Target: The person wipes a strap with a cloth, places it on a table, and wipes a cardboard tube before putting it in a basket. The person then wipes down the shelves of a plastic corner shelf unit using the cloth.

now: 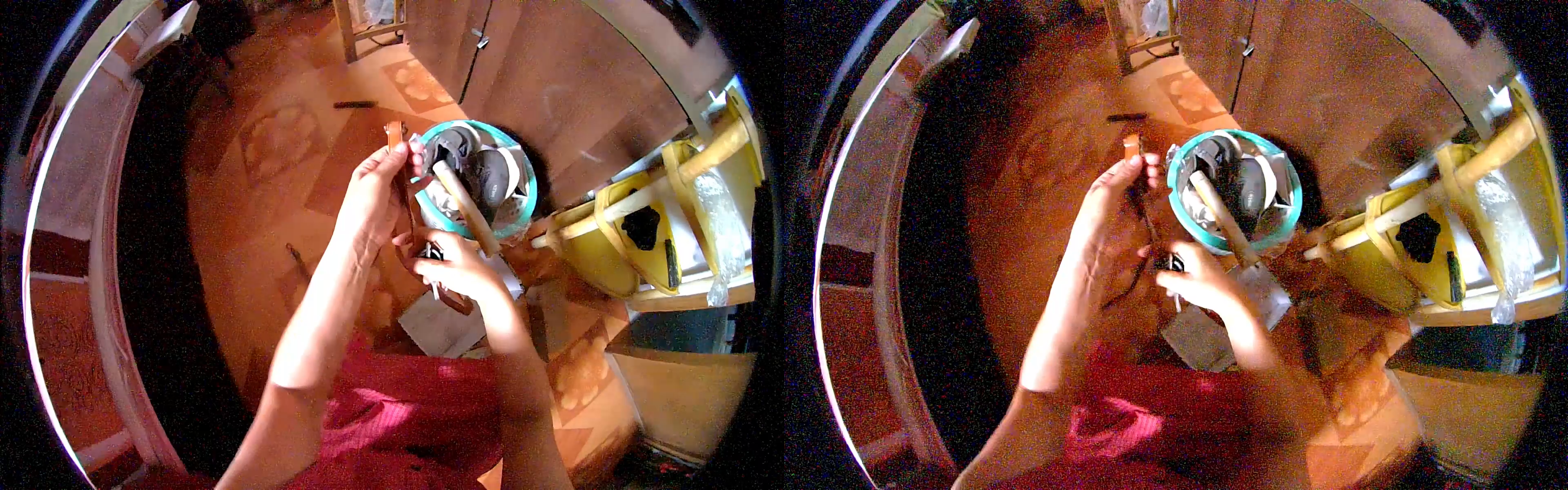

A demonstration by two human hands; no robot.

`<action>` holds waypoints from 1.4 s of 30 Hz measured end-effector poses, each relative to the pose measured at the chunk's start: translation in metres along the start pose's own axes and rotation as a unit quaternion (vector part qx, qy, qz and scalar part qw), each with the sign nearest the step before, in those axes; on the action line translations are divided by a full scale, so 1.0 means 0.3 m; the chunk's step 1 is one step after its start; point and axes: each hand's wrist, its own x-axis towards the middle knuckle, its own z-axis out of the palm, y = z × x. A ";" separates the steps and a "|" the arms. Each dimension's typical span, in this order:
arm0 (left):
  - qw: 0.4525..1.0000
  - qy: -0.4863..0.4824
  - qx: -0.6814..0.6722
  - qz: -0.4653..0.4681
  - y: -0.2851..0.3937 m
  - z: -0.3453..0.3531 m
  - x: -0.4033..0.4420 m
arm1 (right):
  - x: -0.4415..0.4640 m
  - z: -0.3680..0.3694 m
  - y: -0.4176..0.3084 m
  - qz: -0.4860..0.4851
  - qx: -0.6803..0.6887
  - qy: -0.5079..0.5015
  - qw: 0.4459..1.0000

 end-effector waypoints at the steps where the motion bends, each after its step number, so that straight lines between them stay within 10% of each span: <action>1: 0.997 0.035 0.070 -0.017 -0.015 -0.049 -0.008 | 0.014 -0.004 0.012 -0.008 -0.134 0.036 0.990; 4: 0.926 0.101 0.359 -0.047 -0.113 -0.399 -0.006 | 0.073 0.016 0.114 0.015 -0.336 0.116 0.935; 5: 0.815 0.092 0.563 -0.099 -0.066 -0.385 -0.075 | 0.090 0.034 0.173 0.018 -0.372 0.139 0.917; 7: 0.894 0.171 0.385 -0.153 -0.258 -0.634 -0.130 | 0.151 0.079 0.274 0.091 -0.450 0.090 0.884; 10: 0.805 0.137 0.570 -0.089 -0.484 -0.843 -0.199 | 0.207 0.180 0.369 0.139 -0.596 0.074 0.787; 16: 0.746 0.170 0.643 -0.038 -0.715 -1.039 -0.222 | 0.239 0.222 0.521 0.131 -0.591 0.028 0.796; 18: 0.595 0.208 0.773 -0.068 -0.749 -0.997 -0.218 | 0.270 0.247 0.599 0.147 -0.568 0.080 0.806; 20: 0.667 0.316 0.674 -0.024 -0.798 -1.049 -0.179 | 0.288 0.268 0.619 0.171 -0.575 0.098 0.794; 24: 0.785 0.227 0.576 0.016 -0.681 -1.012 -0.153 | 0.253 0.228 0.464 0.115 -0.611 0.055 0.782; 26: 0.824 0.276 0.490 0.069 -0.484 -0.912 -0.152 | 0.180 0.183 0.293 0.019 -0.377 0.192 0.906; 28: 0.961 0.231 0.104 -0.113 -0.155 -0.631 -0.174 | 0.143 0.156 0.099 -0.037 -0.373 0.186 0.908; 34: 0.980 0.170 -0.035 -0.096 0.236 -0.144 -0.234 | 0.063 0.153 -0.392 0.004 0.160 0.165 0.973; 36: 0.967 0.229 -0.087 -0.066 0.336 0.049 -0.259 | 0.025 0.160 -0.545 0.050 0.109 0.113 0.986; 38: 0.950 0.310 0.012 -0.044 0.420 0.176 -0.293 | -0.002 0.200 -0.621 -0.158 -0.128 0.140 0.969; 42: 0.910 0.362 0.203 -0.009 0.662 0.307 -0.346 | -0.097 0.198 -0.948 0.006 -0.245 0.062 0.967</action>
